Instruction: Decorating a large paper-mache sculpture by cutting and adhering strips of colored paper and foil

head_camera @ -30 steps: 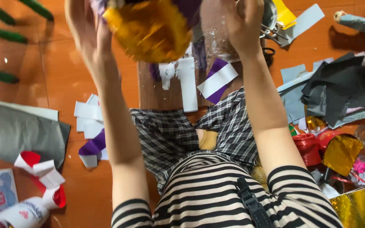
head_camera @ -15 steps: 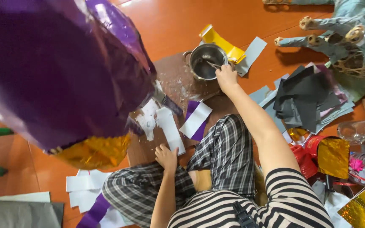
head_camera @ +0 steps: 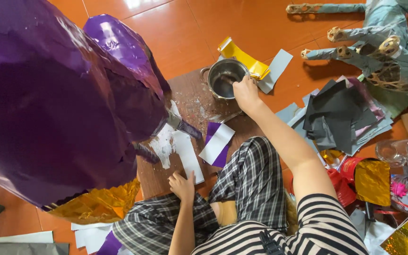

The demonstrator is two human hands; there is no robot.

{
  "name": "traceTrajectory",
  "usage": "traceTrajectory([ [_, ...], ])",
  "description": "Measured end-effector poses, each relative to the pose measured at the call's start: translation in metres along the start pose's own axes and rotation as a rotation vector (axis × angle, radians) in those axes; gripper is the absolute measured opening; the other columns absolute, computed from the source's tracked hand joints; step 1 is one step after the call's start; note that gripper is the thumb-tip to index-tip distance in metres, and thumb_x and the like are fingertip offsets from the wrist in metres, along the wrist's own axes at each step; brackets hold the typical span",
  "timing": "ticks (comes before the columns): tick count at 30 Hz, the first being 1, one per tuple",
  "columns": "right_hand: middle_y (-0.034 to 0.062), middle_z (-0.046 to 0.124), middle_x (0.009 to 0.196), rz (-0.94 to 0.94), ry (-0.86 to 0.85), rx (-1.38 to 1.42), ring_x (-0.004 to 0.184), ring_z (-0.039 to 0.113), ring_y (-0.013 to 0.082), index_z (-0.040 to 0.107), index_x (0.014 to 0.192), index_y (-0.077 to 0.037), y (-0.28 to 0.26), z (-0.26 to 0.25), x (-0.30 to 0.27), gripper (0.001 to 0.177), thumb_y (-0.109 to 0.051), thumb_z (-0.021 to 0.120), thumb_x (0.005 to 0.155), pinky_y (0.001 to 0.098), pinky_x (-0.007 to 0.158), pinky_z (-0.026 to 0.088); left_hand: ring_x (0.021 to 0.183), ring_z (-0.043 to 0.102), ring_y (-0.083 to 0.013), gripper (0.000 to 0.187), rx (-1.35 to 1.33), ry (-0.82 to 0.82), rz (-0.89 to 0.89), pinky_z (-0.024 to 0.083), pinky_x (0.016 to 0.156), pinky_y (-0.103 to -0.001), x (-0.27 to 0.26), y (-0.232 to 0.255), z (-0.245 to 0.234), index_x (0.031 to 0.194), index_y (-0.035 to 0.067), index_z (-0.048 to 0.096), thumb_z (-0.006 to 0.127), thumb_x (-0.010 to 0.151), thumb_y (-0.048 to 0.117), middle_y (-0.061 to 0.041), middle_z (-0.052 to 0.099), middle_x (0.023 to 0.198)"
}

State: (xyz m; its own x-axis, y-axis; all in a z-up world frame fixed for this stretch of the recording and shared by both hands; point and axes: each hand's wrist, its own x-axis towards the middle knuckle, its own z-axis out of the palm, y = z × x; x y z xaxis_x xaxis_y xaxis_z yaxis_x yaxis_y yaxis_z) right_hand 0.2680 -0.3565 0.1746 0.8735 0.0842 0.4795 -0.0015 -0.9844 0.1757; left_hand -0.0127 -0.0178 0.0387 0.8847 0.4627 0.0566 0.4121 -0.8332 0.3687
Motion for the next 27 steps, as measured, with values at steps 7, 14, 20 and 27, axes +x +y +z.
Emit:
traceTrajectory([
  [7, 0.0191, 0.075, 0.087, -0.057, -0.597, 0.32, 0.089, 0.081, 0.0462, 0.078, 0.103, -0.012, 0.005, 0.046, 0.004, 0.013, -0.022, 0.077, 0.095, 0.0616, 0.076, 0.064, 0.102, 0.068, -0.0343, 0.048, 0.085, -0.167, -0.014, 0.058, 0.083, -0.05, -0.003, 0.0, 0.011, 0.104, 0.018, 0.064, 0.092, 0.079, 0.049, -0.005, 0.058, 0.103],
  [14, 0.021, 0.072, 0.097, 0.015, -0.497, 0.163, 0.081, 0.08, 0.0452, 0.082, 0.092, -0.001, 0.01, 0.071, -0.004, 0.019, -0.007, 0.066, 0.1, 0.0659, 0.071, 0.063, 0.099, 0.075, -0.0462, 0.066, -0.079, -0.232, -0.151, 0.061, 0.086, -0.059, 0.001, 0.006, 0.013, 0.129, 0.007, 0.059, 0.095, 0.08, 0.03, -0.019, 0.069, 0.103],
  [20, 0.0212, 0.073, 0.099, -0.224, -0.603, 0.318, 0.088, 0.081, 0.0472, 0.083, 0.098, 0.001, 0.008, -0.018, -0.003, 0.024, -0.003, 0.06, 0.098, 0.0603, 0.078, 0.065, 0.1, 0.074, -0.0496, 0.043, -0.229, -0.255, -0.206, 0.06, 0.091, -0.059, 0.007, 0.004, 0.013, 0.109, 0.006, 0.07, 0.095, 0.078, 0.023, -0.02, 0.07, 0.107],
  [27, 0.0085, 0.082, 0.078, 0.066, -0.869, 0.77, 0.081, 0.08, 0.0314, 0.087, 0.104, -0.02, 0.091, -0.017, -0.039, 0.021, -0.029, 0.07, 0.095, 0.0475, 0.079, 0.062, 0.107, 0.073, -0.0489, 0.041, -0.237, -0.248, -0.25, 0.06, 0.097, -0.056, 0.011, -0.004, 0.019, 0.105, 0.005, 0.078, 0.098, 0.074, 0.023, -0.019, 0.059, 0.119],
])
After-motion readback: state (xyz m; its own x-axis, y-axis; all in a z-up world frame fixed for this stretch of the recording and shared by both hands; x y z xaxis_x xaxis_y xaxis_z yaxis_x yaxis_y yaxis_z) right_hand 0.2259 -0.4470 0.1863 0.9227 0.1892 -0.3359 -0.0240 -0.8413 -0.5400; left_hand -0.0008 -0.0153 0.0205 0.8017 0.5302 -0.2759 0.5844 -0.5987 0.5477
